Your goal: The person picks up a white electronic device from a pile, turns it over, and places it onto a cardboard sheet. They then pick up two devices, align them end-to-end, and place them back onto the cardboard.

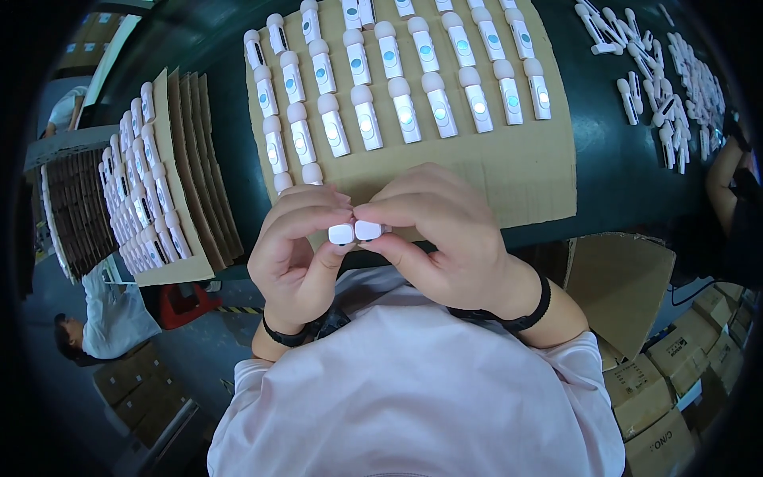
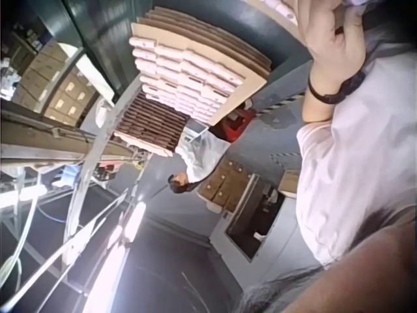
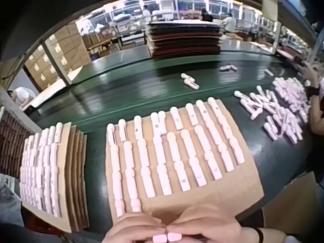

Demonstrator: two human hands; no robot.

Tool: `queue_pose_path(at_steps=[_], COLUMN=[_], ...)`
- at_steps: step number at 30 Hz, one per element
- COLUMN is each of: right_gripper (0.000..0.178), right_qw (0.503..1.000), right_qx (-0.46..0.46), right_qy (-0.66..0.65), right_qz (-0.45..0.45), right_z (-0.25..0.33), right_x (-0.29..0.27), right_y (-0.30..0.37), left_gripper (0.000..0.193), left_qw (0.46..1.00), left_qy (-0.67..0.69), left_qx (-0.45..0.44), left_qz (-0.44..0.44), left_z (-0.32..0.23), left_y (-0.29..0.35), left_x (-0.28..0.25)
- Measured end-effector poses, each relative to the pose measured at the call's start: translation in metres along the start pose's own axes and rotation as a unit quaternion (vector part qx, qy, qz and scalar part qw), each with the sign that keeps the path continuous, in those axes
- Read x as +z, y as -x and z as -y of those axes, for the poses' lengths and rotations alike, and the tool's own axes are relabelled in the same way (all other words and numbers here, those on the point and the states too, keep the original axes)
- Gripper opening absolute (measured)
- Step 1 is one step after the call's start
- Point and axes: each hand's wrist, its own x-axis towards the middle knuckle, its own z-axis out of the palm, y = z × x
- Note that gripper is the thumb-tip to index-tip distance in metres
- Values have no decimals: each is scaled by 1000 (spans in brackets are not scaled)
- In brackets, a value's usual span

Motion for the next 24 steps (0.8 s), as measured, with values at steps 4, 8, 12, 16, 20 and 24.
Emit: queue_pose_path(at_steps=[4,8,12,16,20,24], right_gripper=[27,28,31,32,32,29], right_qw=[998,997,996,993,979,964], right_qx=[-34,-31,-18,-15,-51,-85], right_qy=[54,74,70,107,194,250], right_qz=[1,12,43,47,29,44], right_z=[1,3,-2,-8,-15,-16], right_x=[1,0,-5,-6,-2,0], right_y=[0,1,5,11,15,17], left_gripper=[23,20,20,23,24,20], left_qw=[1000,999,999,993,967,944], left_qy=[-4,-3,-43,-116,-234,-290], left_qx=[28,27,-4,18,40,141], left_qz=[-13,-20,8,31,89,67], left_z=[0,-2,-3,-2,-2,12], left_y=[-1,3,7,9,9,16], left_x=[1,-4,-16,-22,-19,-10])
